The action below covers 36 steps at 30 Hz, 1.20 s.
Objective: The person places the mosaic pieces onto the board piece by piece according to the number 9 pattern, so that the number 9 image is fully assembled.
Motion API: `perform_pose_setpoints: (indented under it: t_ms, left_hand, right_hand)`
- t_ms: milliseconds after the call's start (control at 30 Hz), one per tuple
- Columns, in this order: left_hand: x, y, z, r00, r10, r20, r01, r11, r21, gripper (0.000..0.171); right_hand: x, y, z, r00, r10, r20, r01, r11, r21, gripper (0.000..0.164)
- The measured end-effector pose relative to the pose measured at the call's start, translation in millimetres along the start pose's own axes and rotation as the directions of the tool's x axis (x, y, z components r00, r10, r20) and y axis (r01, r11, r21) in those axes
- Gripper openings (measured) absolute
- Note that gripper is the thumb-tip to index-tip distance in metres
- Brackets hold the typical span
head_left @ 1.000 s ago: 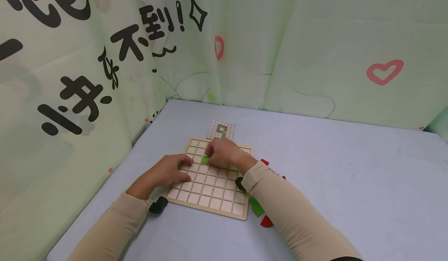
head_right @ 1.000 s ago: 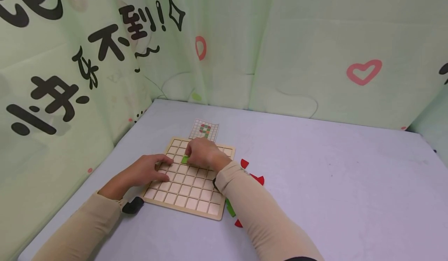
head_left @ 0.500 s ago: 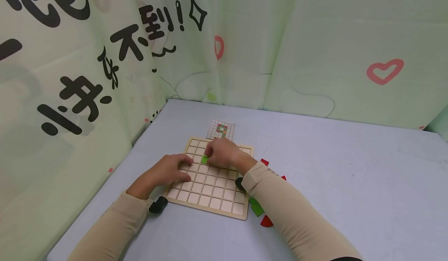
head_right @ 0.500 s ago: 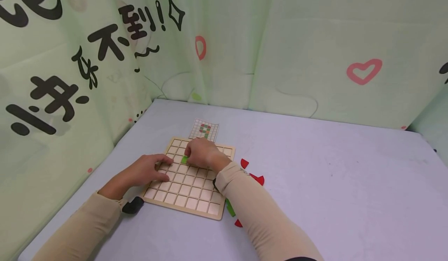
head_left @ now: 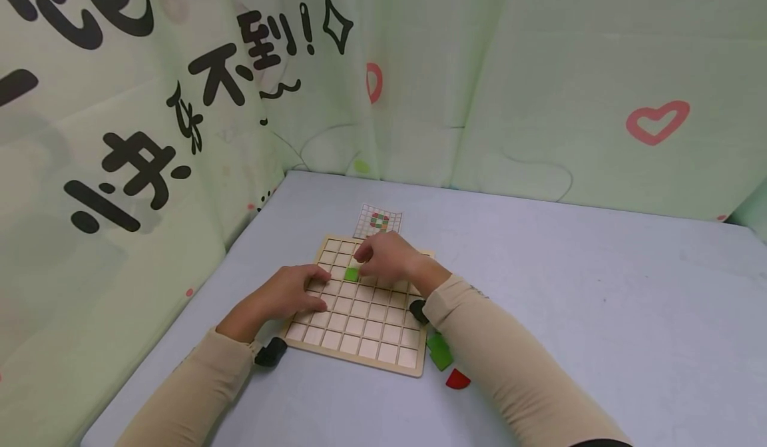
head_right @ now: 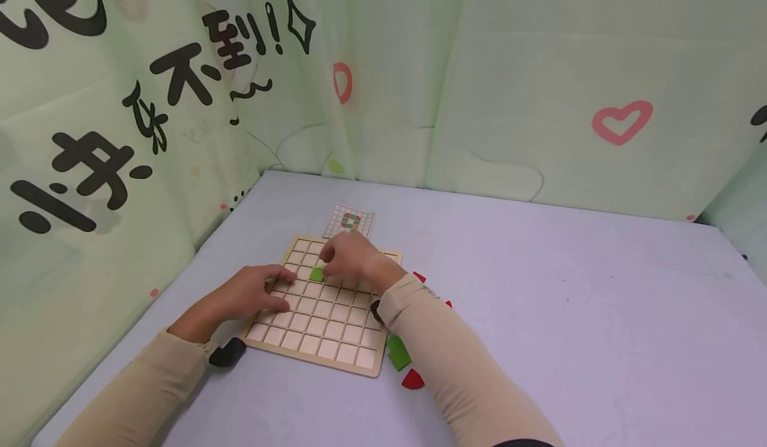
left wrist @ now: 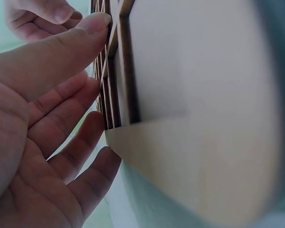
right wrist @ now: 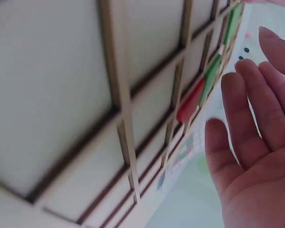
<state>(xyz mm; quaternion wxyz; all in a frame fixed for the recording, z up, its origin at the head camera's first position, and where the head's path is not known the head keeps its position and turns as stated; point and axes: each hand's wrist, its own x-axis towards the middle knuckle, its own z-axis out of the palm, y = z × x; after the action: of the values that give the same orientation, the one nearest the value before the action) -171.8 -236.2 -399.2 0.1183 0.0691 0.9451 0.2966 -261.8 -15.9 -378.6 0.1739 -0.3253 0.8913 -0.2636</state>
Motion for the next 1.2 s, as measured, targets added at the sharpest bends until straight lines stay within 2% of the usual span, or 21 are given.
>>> perform_pose_setpoints:
  t_ms: [200, 500, 633, 767, 1200]
  left_hand:
    - [-0.2, 0.4, 0.2, 1.000, 0.001, -0.001, -0.001, 1.000, 0.005, 0.047]
    - [-0.1, 0.0, 1.3, 1.000, 0.002, -0.003, -0.002, 1.000, -0.009, 0.048]
    - [-0.1, -0.8, 1.4, 1.000, 0.002, -0.007, -0.002, 1.000, -0.014, 0.048]
    - [-0.5, -0.6, 1.5, 1.000, 0.003, -0.008, -0.003, 1.000, -0.016, 0.047]
    - [-1.0, -0.1, 0.9, 1.000, 0.005, -0.008, -0.005, 1.000, -0.013, 0.049]
  right_hand:
    - [-6.9, 5.7, -9.7, 0.999, -0.023, -0.022, 0.025, 0.995, 0.097, 0.031]
    - [-28.9, 17.3, -27.7, 0.998, -0.031, -0.052, 0.038, 0.988, 0.148, 0.040]
    - [-38.6, 25.2, -35.3, 0.996, -0.041, -0.078, 0.051, 0.991, 0.126, 0.038]
    - [-47.5, 34.2, -39.8, 0.994, -0.011, -0.104, 0.021, 0.995, 0.096, 0.036]
    - [-73.7, 57.2, -46.3, 0.987, 0.087, -0.137, -0.073, 0.992, 0.105, 0.035]
